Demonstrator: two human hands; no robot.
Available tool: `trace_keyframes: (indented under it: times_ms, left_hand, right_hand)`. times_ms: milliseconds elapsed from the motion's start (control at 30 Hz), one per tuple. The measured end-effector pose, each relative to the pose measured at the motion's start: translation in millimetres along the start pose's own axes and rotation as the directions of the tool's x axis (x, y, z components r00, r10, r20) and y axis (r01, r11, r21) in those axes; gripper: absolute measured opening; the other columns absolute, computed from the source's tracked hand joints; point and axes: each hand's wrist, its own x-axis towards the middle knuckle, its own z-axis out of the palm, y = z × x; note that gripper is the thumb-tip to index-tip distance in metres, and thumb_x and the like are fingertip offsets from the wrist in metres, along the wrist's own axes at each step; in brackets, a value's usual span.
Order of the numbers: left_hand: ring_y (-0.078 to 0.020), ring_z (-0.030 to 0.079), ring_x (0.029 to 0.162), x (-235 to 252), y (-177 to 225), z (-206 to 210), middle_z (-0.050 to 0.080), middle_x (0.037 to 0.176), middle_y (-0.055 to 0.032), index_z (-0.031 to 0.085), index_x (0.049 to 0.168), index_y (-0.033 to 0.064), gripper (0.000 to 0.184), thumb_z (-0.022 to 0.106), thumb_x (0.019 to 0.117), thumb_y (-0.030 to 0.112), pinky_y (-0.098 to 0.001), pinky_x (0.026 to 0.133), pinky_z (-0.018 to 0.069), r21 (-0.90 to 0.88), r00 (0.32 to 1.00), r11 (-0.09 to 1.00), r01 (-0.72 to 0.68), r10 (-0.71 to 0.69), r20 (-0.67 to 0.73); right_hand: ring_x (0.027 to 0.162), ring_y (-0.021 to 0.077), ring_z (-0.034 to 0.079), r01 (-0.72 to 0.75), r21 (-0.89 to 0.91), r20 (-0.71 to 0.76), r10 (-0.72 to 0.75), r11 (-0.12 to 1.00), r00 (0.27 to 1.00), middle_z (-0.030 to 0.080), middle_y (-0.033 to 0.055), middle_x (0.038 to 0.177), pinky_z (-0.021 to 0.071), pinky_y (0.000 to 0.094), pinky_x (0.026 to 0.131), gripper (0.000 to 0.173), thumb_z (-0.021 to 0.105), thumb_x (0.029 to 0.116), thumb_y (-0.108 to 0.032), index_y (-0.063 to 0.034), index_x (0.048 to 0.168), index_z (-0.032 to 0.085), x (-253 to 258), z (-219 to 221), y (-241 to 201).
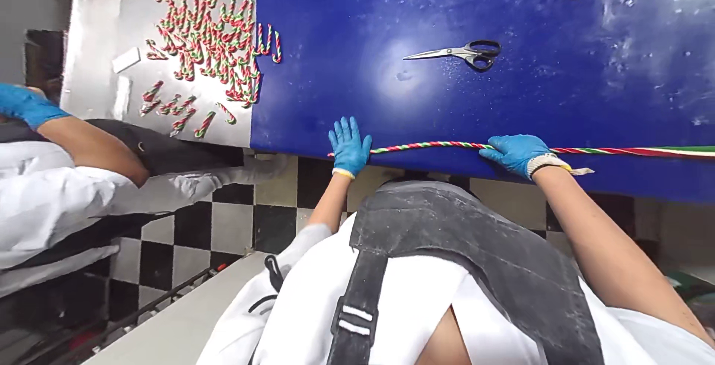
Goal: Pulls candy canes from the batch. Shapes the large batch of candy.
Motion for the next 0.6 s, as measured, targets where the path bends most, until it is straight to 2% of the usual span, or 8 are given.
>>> trace_keyframes:
  times_ms: [67,167,233,333,433,467,533,600]
  left_hand:
    - [-0.0472,0.017,0.156,-8.4,-6.2,7.8,0.022,0.168,-0.0254,0.023,0.164,0.0071,0.081,0.027,0.1036,0.061,-0.0693,0.123,0.0071,0.040,0.997,0.999,0.029,-0.027,-0.070]
    - [-0.0472,0.016,0.156,38.3,-3.8,3.2,0.020,0.169,-0.0250,0.026,0.164,0.0156,0.082,0.028,0.1009,0.068,-0.0675,0.125,0.0077,0.017,0.985,0.997,0.078,-0.074,-0.154]
    - [-0.0461,0.012,0.157,84.8,-4.1,-5.7,0.015,0.170,-0.0250,0.023,0.165,0.0156,0.083,0.028,0.1009,0.069,-0.0663,0.125,0.0073,0.016,0.987,0.998,0.066,-0.062,-0.149]
    - [-0.0415,0.017,0.157,116.3,-7.7,-18.3,0.021,0.169,-0.0224,0.025,0.164,0.0112,0.077,0.026,0.1049,0.060,-0.0633,0.126,0.0121,0.058,0.996,0.998,-0.025,0.030,-0.081]
    - [-0.0346,0.041,0.148,74.2,9.6,-53.3,0.046,0.158,-0.0171,0.047,0.153,0.0093,0.062,0.035,0.1067,0.048,-0.0578,0.122,0.0297,-0.092,1.000,0.996,0.022,-0.021,0.006]
    - [-0.0318,0.045,0.146,47.8,15.1,-56.1,0.051,0.154,-0.0150,0.051,0.150,0.0094,0.060,0.034,0.1072,0.047,-0.0554,0.122,0.0311,-0.132,1.000,0.991,0.016,-0.018,-0.011]
    - [-0.0326,0.048,0.143,-3.1,22.1,-38.5,0.057,0.149,-0.0145,0.056,0.147,0.0088,0.059,0.034,0.1072,0.046,-0.0585,0.123,0.0272,-0.147,0.989,0.988,-0.051,0.029,-0.148]
    - [-0.0379,0.043,0.147,-31.0,25.2,-8.9,0.054,0.153,-0.0162,0.055,0.148,0.0087,0.064,0.033,0.1063,0.052,-0.0663,0.124,0.0179,-0.120,0.978,0.990,-0.068,0.042,-0.206]
  right_hand:
    - [0.102,0.0412,0.068,0.000,0.006,-0.003,0.000,1.000,1.000,0.071,0.0188,0.103,0.0502,0.0642,0.084,0.057,0.041,0.1046,-0.062,-0.0111,0.110,0.066,-1.0,1.7,-0.8]
    - [0.100,0.0403,0.068,0.004,0.016,-0.005,-0.004,1.000,1.000,0.071,0.0179,0.101,0.0502,0.0635,0.082,0.056,0.043,0.1039,-0.062,-0.0112,0.108,0.067,-0.3,0.2,2.2]
    - [0.099,0.0396,0.068,0.002,0.033,0.004,-0.002,0.999,1.000,0.071,0.0177,0.099,0.0501,0.0630,0.082,0.055,0.044,0.1043,-0.061,-0.0113,0.108,0.067,0.5,-1.5,1.5]
    - [0.101,0.0402,0.068,-0.005,0.036,0.025,0.004,0.999,1.000,0.071,0.0183,0.101,0.0499,0.0639,0.082,0.055,0.043,0.1044,-0.061,-0.0110,0.109,0.066,0.9,-2.8,0.4]
    - [0.103,0.0415,0.068,-0.008,0.045,0.018,0.007,0.999,1.000,0.071,0.0189,0.102,0.0493,0.0658,0.084,0.055,0.044,0.1038,-0.061,-0.0110,0.109,0.067,3.3,-3.8,1.2]
    - [0.102,0.0411,0.068,-0.008,0.051,0.012,0.007,0.999,1.000,0.071,0.0186,0.102,0.0492,0.0656,0.084,0.055,0.044,0.1036,-0.061,-0.0114,0.108,0.067,3.7,-2.2,1.6]
    - [0.102,0.0411,0.068,-0.014,0.053,0.016,0.013,0.999,1.000,0.071,0.0184,0.101,0.0495,0.0651,0.083,0.055,0.044,0.1034,-0.062,-0.0118,0.108,0.067,3.3,-1.8,2.2]
    - [0.102,0.0417,0.068,-0.017,0.062,0.023,0.015,0.998,1.000,0.071,0.0188,0.102,0.0492,0.0651,0.084,0.056,0.045,0.1035,-0.062,-0.0112,0.109,0.067,3.6,-2.1,0.9]
